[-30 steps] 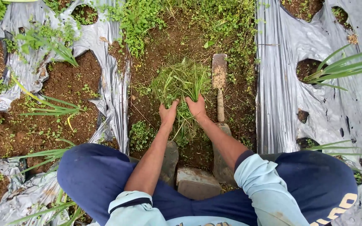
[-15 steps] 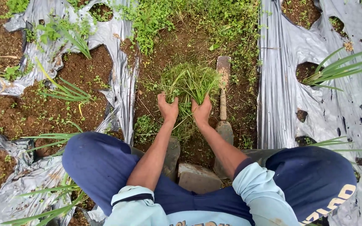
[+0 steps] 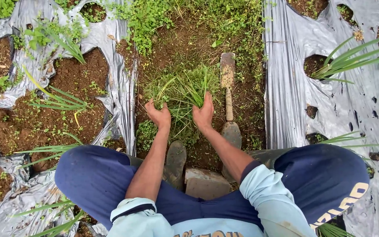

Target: The person sits on a small wooden block in a garden and uses a hand hoe to loosen the soil around weeds. They pull the weeds out by hand, gather them into a bundle, and eventually stand up to carry the collected weeds away.

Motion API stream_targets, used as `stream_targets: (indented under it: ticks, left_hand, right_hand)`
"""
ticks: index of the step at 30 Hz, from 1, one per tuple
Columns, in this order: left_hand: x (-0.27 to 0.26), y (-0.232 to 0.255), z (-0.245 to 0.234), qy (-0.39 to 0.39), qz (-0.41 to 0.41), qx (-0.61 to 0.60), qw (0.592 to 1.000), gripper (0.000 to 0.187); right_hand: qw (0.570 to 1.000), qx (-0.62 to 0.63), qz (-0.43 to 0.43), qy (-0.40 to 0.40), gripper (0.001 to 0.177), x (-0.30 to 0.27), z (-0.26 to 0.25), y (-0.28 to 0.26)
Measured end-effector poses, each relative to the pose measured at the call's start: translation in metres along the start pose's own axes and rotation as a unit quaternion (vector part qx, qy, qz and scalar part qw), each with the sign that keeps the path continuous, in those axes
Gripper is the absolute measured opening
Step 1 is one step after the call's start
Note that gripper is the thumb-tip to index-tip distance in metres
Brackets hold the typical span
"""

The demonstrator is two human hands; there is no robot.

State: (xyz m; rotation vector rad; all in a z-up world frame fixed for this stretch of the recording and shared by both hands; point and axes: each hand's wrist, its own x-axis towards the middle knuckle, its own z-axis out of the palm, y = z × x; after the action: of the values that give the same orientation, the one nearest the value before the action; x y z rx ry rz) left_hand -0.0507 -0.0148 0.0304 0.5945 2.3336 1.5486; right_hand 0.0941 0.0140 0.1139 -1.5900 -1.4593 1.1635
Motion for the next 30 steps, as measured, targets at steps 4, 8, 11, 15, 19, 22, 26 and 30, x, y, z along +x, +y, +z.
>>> stream_targets:
  ticks: [4,8,11,15,19,22,26,30]
  left_hand:
    - [-0.002,0.004,0.003,-0.019,0.003,-0.067,0.998,0.059]
    - [-0.004,-0.004,0.011,-0.039,-0.011,-0.068,0.997,0.057]
    - [-0.007,-0.017,0.017,-0.051,-0.041,-0.073,0.995,0.056]
    - [-0.007,-0.012,0.018,-0.054,-0.041,-0.057,0.996,0.056]
    - [-0.004,-0.024,0.025,-0.048,-0.040,-0.055,0.997,0.061]
    - [-0.005,-0.022,0.022,-0.047,-0.040,-0.052,0.997,0.062]
    - [-0.005,-0.020,0.018,-0.030,-0.045,-0.047,0.997,0.061]
    - [0.003,-0.033,0.017,-0.021,-0.040,-0.080,0.996,0.061]
  right_hand:
    - [1.000,0.012,0.018,0.010,0.077,0.007,-0.006,-0.002]
    - [0.999,0.001,0.045,0.003,0.077,0.018,-0.008,0.007]
    - [0.998,-0.003,0.062,-0.002,0.077,0.020,-0.009,0.013]
    - [0.998,-0.001,0.070,-0.002,0.077,0.026,-0.007,0.024]
    - [0.996,0.005,0.086,-0.003,0.078,0.025,-0.008,0.013]
    - [0.996,0.012,0.084,-0.006,0.078,0.023,-0.007,0.007]
    - [0.997,0.023,0.078,-0.011,0.077,0.019,-0.006,-0.002]
    - [0.997,0.033,0.063,-0.019,0.078,0.016,-0.001,-0.010]
